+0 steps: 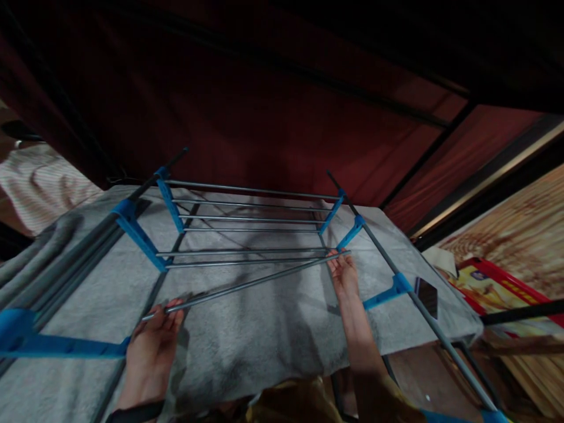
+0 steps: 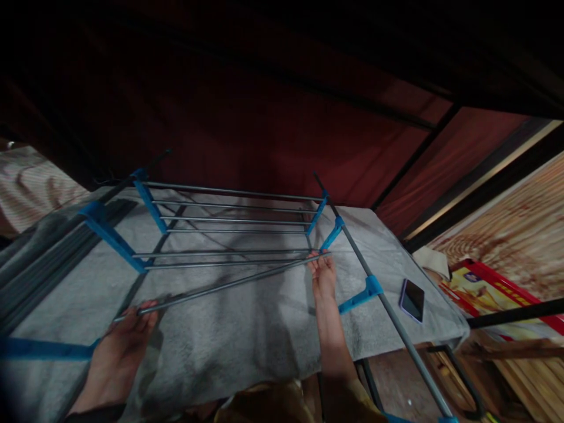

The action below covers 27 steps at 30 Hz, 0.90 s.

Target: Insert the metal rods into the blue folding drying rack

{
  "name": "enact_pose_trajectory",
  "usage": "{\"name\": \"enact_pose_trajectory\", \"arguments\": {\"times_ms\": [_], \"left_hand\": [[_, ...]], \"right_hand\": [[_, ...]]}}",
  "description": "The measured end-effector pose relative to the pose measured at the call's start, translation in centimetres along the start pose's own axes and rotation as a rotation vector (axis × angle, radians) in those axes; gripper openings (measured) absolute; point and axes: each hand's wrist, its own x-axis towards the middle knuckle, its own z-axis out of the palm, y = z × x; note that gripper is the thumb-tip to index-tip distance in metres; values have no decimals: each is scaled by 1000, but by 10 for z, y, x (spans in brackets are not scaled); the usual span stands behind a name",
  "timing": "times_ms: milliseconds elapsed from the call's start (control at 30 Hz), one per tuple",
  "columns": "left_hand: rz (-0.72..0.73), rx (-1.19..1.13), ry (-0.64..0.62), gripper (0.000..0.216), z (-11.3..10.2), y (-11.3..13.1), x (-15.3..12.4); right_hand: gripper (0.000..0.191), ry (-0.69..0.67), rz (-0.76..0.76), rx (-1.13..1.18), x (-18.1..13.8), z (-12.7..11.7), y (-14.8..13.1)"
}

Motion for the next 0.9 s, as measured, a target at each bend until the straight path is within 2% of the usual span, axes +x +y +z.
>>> {"name": "enact_pose_trajectory", "arguments": {"times_ms": [267,533,733,900], "left_hand": [[-65,1,6,26,2,4,6],[-100,-32,12,26,10,9,5],[-74,-39,-61,25,20,7,-7],[-114,-31,-99,23,29,-3,-19]], "right_hand": [[68,6,-87,-19,-7,14,-6],[67,25,-117,5,-10,11,-3],[65,23,-73,25,-10,4,1],[62,10,-88,42,-13,4,2]]}}
